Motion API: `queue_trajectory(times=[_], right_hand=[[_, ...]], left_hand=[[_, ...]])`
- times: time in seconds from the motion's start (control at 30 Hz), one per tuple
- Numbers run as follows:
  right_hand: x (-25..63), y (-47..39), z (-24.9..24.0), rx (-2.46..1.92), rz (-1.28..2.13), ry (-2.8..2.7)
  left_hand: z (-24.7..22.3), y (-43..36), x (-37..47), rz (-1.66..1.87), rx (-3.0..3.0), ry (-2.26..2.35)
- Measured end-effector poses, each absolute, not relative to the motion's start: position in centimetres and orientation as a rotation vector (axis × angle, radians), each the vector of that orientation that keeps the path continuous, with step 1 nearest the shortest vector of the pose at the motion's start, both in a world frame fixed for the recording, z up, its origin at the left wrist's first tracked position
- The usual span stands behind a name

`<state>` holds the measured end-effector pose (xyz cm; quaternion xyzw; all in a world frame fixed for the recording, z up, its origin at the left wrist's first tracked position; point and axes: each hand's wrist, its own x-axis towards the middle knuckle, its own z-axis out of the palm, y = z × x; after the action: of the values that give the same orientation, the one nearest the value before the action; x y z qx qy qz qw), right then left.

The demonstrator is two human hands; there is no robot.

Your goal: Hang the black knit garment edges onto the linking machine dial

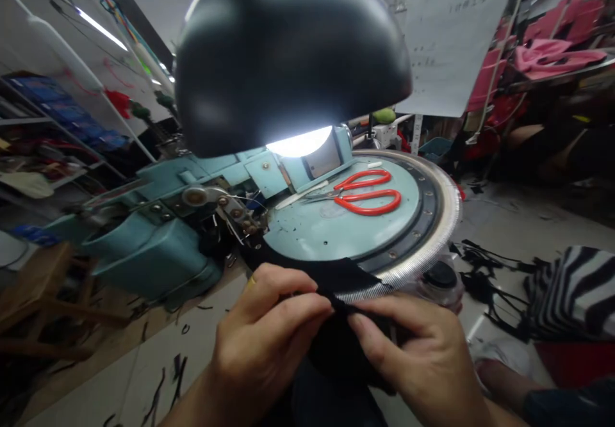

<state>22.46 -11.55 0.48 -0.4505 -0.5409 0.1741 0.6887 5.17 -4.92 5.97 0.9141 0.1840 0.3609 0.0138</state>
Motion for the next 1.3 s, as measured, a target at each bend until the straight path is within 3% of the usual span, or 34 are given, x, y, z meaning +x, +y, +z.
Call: queue_trajectory(times=[0.33,0.7,0.87,1.3], right_hand=[[22.2,-12.1,-0.2,-1.083,0.208,-1.209],[22.3,-12.2,-1.8,-1.097,-0.117,-1.328],[22.6,-11.8,-2.4,-1.031,-0.205,-1.43],[21.9,-11.4,-2.1,-0.998,0.017,-1.386]], left_hand=[[5.2,-4.8,5.4,1.287,2.989,0.494],[7.4,-4.6,4.8,0.828,3.13,0.49],[7.7,-4.3,4.1,0.862,3.223,0.334],[7.6,-4.1,4.2,0.855,3.192,0.402]])
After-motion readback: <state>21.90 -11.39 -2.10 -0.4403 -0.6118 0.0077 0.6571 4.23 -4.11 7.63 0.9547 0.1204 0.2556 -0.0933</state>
